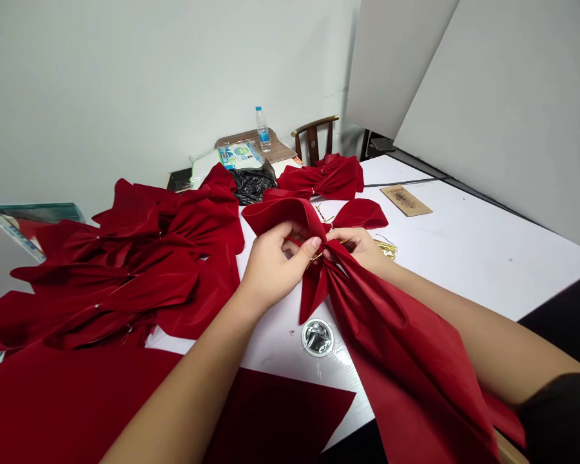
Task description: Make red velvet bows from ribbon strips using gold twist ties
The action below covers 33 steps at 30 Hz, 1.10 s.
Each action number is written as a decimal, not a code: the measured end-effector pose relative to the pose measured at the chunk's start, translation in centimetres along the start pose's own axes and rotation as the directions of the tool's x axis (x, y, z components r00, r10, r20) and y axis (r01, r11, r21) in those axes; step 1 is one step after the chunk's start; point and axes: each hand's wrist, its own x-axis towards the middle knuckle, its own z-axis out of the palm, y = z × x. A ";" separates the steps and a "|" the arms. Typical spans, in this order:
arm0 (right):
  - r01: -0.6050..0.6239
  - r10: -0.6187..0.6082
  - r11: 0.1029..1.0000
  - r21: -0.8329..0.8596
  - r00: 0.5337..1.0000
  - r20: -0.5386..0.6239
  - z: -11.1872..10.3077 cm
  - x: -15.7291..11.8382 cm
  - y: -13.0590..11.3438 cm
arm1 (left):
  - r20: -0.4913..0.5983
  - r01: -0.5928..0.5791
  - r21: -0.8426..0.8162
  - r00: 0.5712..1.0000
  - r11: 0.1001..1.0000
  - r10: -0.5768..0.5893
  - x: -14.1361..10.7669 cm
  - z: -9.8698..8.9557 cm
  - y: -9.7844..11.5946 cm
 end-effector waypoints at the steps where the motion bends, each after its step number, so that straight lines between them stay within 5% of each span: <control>1: -0.009 0.009 1.000 -0.002 1.000 0.000 0.1 0.0 0.0 | -0.008 0.006 0.005 1.000 1.000 -0.006 0.0 0.0 0.0; 9: 0.051 -0.049 0.994 0.100 0.998 -0.027 0.4 -0.2 0.2 | -0.048 -0.020 -0.028 0.999 0.999 0.018 0.0 0.3 0.3; 14: 0.201 -0.199 0.979 0.005 0.972 -0.121 0.5 -0.2 0.7 | -0.083 -0.040 0.110 0.995 0.993 0.049 0.0 0.1 0.4; 17: 0.191 -0.193 0.981 -0.032 0.970 -0.148 0.5 -0.2 0.9 | -0.092 -0.059 0.198 0.993 0.978 0.079 0.0 0.0 0.5; 27: 0.243 -0.243 0.970 -0.003 0.967 -0.072 0.0 0.1 1.7 | -0.077 -0.060 0.247 0.994 0.967 0.081 -0.2 -0.2 0.9; 33: 0.280 -0.281 0.960 -0.019 0.955 -0.096 0.2 0.0 2.1 | -0.077 -0.192 0.263 0.973 0.946 0.218 -0.3 0.1 0.6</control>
